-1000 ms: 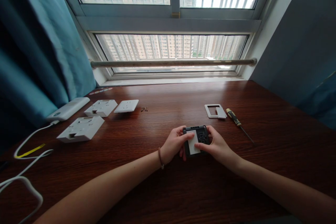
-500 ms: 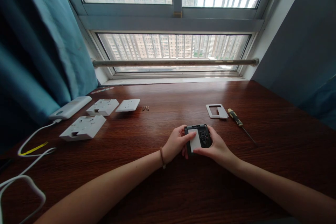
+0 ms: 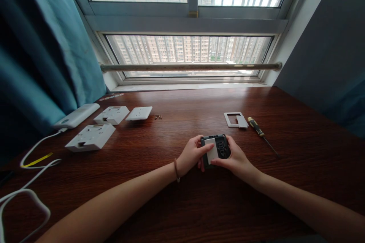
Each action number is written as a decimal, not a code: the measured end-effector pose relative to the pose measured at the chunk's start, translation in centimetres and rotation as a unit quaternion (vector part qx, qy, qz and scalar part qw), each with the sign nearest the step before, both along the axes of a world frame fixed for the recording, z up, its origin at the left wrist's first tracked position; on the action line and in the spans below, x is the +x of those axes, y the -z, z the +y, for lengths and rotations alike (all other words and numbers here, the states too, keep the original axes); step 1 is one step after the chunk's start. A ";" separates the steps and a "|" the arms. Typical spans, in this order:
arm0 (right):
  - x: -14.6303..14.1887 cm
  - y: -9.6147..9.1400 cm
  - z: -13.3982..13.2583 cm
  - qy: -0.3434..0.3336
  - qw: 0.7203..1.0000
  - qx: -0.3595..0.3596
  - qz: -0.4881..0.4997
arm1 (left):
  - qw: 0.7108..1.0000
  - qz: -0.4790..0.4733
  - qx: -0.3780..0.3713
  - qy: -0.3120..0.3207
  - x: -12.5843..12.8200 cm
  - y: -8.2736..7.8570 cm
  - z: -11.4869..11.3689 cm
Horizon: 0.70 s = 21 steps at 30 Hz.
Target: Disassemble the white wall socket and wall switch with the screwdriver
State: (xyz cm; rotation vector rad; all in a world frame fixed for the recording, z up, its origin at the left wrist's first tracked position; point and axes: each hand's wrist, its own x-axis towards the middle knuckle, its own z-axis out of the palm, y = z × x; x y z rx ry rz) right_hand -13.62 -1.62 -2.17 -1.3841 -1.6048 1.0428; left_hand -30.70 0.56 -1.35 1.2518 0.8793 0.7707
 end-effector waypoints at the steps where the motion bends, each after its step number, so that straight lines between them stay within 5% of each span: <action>1: 0.0 0.0 -0.1 0.001 1.000 -0.002 0.001 | 1.000 0.000 0.000 0.000 0.0 -0.1 0.0; 14: -0.1 0.1 -0.5 0.012 1.000 0.002 -0.022 | 1.000 -0.002 -0.010 -0.005 0.1 -0.3 -0.2; 21: 0.0 0.2 0.1 -0.014 0.999 -0.020 0.043 | 1.000 0.013 -0.018 -0.009 0.0 -0.3 0.3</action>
